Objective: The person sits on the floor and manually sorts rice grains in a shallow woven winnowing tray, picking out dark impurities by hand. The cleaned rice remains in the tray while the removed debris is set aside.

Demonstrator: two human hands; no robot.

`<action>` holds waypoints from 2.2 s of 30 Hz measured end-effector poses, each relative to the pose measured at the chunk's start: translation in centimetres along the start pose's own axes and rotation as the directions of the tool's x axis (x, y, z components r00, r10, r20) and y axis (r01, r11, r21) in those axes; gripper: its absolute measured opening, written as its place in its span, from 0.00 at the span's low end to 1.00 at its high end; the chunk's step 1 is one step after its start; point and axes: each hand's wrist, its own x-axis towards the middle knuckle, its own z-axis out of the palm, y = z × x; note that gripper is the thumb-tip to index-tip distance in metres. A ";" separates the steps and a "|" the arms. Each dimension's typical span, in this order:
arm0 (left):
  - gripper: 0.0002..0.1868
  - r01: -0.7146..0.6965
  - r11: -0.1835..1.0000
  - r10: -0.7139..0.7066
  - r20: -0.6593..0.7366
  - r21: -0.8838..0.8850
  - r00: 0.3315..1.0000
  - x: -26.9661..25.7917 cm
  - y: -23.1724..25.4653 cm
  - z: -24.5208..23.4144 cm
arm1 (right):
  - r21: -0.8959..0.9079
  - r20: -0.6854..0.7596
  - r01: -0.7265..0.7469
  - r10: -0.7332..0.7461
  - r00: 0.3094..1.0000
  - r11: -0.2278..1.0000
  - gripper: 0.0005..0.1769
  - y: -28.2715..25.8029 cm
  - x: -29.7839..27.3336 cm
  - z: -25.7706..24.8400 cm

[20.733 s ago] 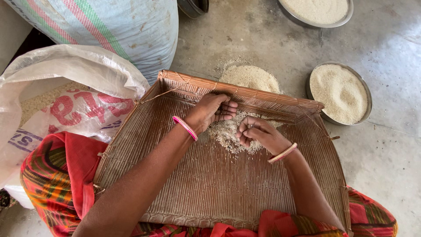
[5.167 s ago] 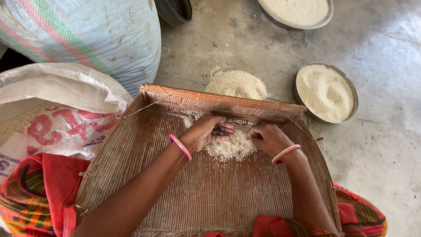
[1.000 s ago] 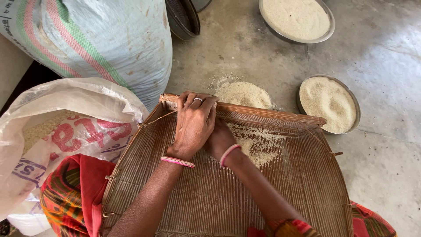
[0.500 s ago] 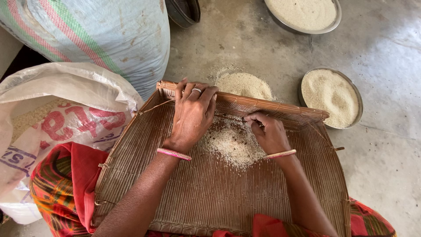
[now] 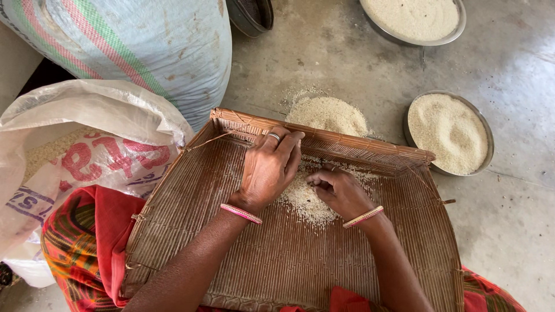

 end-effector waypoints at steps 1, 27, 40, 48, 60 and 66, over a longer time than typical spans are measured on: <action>0.14 -0.009 1.000 0.009 0.000 -0.005 1.000 0.0 0.0 0.0 | -0.010 0.010 -0.006 0.006 1.000 1.000 0.14 0.0 0.1 0.0; 0.09 0.229 0.967 -0.129 0.562 -0.111 0.817 -1.4 -1.4 2.8 | -0.060 -0.168 -0.030 0.020 0.986 0.998 0.10 -1.2 -0.1 -1.8; 0.09 0.208 0.978 -0.139 0.663 -0.026 0.736 -1.9 -0.6 3.1 | -0.077 -0.067 -0.121 0.116 0.991 0.990 0.09 -0.3 0.6 0.0; 0.09 0.217 0.973 -0.128 0.608 -0.076 0.784 -1.9 -1.7 4.1 | -0.036 -0.028 -0.243 0.242 0.970 0.969 0.06 -0.5 -0.1 -1.5; 0.10 0.606 0.752 -0.338 0.638 -0.260 0.692 -1.3 -2.9 4.8 | 0.791 0.064 -0.222 0.284 0.957 0.571 0.11 3.9 -0.6 -3.0; 0.11 0.828 0.372 -0.337 0.770 -0.420 0.542 -2.1 -4.1 5.7 | 0.292 0.132 -0.329 0.303 0.944 0.898 0.10 3.5 -0.8 -2.6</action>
